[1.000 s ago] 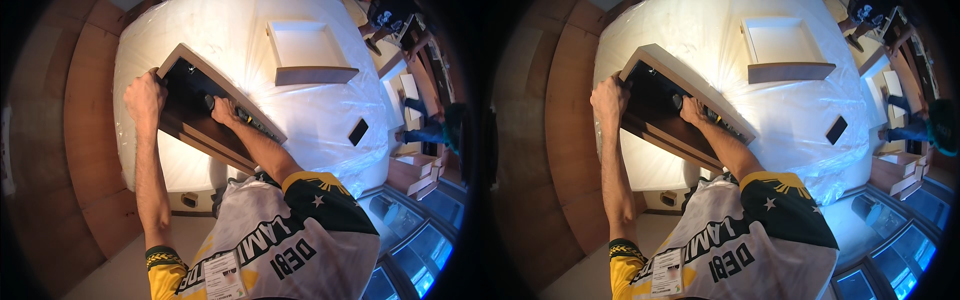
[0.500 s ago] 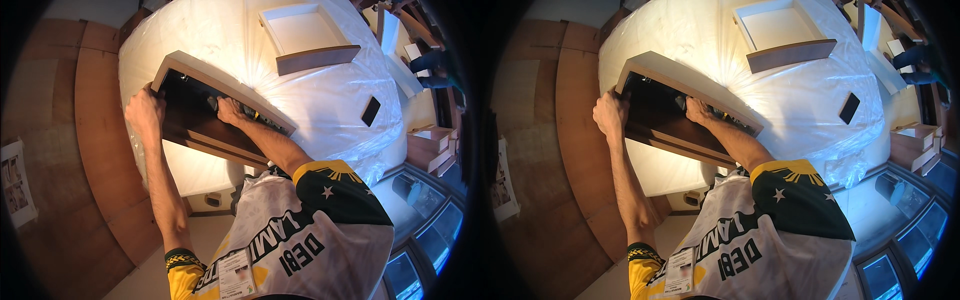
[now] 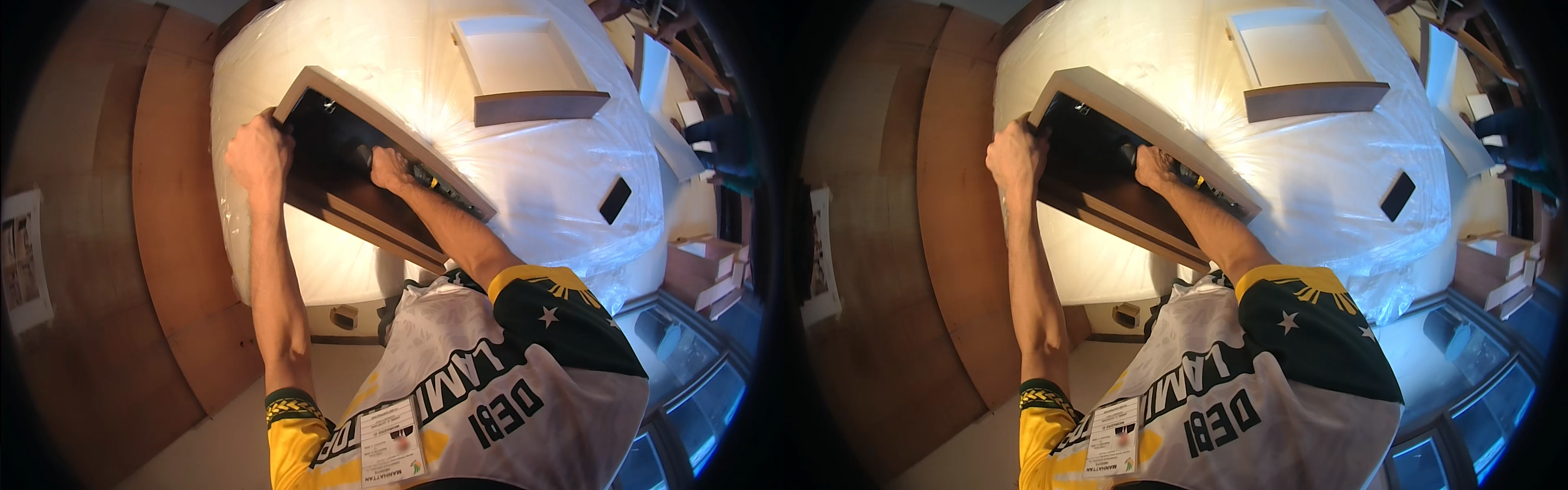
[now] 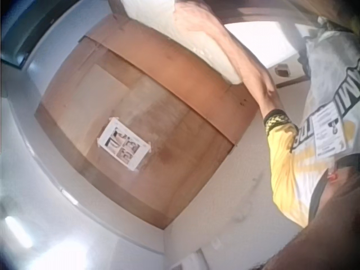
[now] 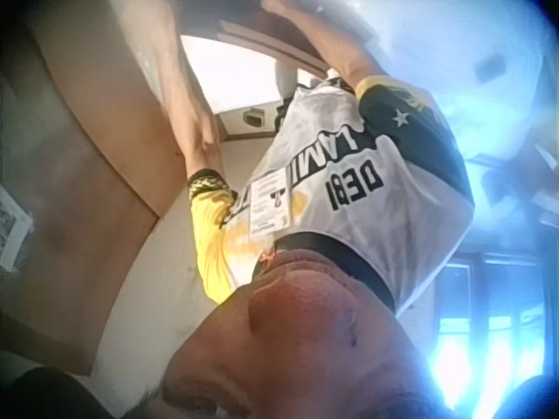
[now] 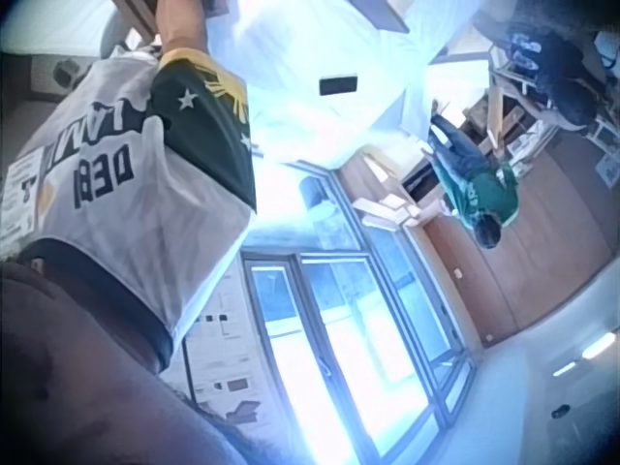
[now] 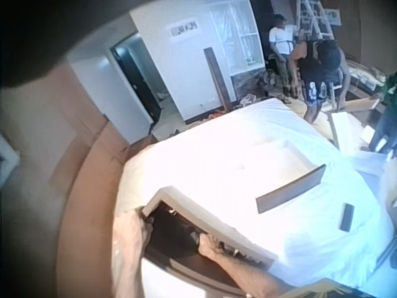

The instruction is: The person uses a power drill to drive screws into wooden boards to assemble a cabinet frame and a drawer on top of a bed covered in plastic.

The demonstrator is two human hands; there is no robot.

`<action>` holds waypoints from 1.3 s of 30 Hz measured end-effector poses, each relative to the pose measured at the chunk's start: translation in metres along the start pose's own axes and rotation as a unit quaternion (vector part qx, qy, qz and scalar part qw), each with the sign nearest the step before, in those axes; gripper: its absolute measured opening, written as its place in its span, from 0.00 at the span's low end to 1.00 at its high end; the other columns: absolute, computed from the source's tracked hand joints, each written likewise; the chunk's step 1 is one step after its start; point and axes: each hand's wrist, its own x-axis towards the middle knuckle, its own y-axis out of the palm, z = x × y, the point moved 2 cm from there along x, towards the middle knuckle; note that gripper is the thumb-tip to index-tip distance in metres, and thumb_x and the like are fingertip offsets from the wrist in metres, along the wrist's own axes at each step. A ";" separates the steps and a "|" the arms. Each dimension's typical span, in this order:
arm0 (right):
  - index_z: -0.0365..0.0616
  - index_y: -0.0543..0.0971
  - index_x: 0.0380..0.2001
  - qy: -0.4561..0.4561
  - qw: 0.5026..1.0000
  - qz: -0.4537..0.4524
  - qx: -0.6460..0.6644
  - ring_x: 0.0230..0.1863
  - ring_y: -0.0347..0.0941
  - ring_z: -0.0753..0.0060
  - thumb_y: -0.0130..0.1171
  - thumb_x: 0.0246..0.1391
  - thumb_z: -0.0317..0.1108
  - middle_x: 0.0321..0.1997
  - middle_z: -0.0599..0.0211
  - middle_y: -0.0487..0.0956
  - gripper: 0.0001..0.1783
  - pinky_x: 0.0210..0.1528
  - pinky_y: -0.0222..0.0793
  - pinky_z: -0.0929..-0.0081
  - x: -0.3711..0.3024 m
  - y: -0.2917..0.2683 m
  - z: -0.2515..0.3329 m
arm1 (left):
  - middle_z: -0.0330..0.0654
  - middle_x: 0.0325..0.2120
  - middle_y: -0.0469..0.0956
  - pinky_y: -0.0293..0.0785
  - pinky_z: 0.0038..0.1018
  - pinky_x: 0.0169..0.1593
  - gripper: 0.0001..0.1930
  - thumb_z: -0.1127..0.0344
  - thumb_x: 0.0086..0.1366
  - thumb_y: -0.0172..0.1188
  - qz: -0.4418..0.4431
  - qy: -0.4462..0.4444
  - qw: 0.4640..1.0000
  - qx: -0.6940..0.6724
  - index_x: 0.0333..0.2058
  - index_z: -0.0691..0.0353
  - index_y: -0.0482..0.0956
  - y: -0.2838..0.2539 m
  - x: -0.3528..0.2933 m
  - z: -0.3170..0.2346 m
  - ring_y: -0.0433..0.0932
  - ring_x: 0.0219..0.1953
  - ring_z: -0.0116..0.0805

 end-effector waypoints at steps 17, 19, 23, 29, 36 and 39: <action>0.43 0.80 0.54 0.017 0.999 0.038 0.019 0.61 0.74 0.36 0.56 0.60 0.30 0.54 0.37 0.80 0.19 0.63 0.71 0.47 -0.002 -0.018 0.013 | 0.51 0.27 0.85 0.82 0.45 0.36 0.14 0.53 0.57 0.72 -0.008 0.015 0.999 -0.040 0.37 0.54 0.87 0.017 0.003 0.011 0.86 0.32 0.55; 0.44 0.80 0.54 0.017 0.999 0.037 0.015 0.59 0.75 0.35 0.56 0.60 0.30 0.53 0.37 0.80 0.19 0.63 0.70 0.46 0.005 -0.015 0.008 | 0.51 0.28 0.85 0.82 0.45 0.36 0.14 0.53 0.57 0.71 -0.010 0.021 0.999 -0.031 0.38 0.54 0.87 0.017 0.005 0.010 0.86 0.32 0.55; 0.44 0.80 0.53 0.023 0.999 0.042 0.018 0.62 0.73 0.35 0.59 0.56 0.31 0.56 0.39 0.79 0.20 0.65 0.70 0.45 0.007 -0.008 0.005 | 0.50 0.30 0.86 0.81 0.45 0.39 0.15 0.55 0.58 0.71 0.006 0.012 1.000 -0.018 0.43 0.51 0.87 0.015 0.004 0.009 0.86 0.34 0.54; 0.40 0.80 0.51 0.026 0.999 0.004 0.034 0.60 0.75 0.38 0.62 0.54 0.31 0.54 0.39 0.80 0.20 0.64 0.70 0.47 0.019 0.011 -0.007 | 0.50 0.31 0.86 0.82 0.46 0.41 0.19 0.59 0.55 0.72 0.027 0.015 0.999 -0.028 0.47 0.51 0.86 0.026 0.010 0.015 0.86 0.36 0.54; 0.39 0.80 0.49 0.008 1.000 0.005 0.025 0.58 0.76 0.39 0.63 0.52 0.29 0.51 0.40 0.82 0.19 0.61 0.72 0.48 0.022 0.012 -0.009 | 0.49 0.29 0.85 0.82 0.43 0.39 0.21 0.58 0.55 0.72 0.011 0.037 0.999 -0.018 0.49 0.51 0.85 0.023 0.005 0.017 0.86 0.33 0.53; 0.39 0.81 0.49 0.000 1.000 -0.007 0.023 0.57 0.77 0.38 0.63 0.52 0.29 0.50 0.40 0.82 0.19 0.61 0.72 0.48 0.023 0.011 -0.009 | 0.52 0.28 0.85 0.82 0.44 0.39 0.21 0.56 0.57 0.71 0.022 0.023 0.999 -0.041 0.49 0.55 0.85 0.021 0.004 0.012 0.85 0.32 0.55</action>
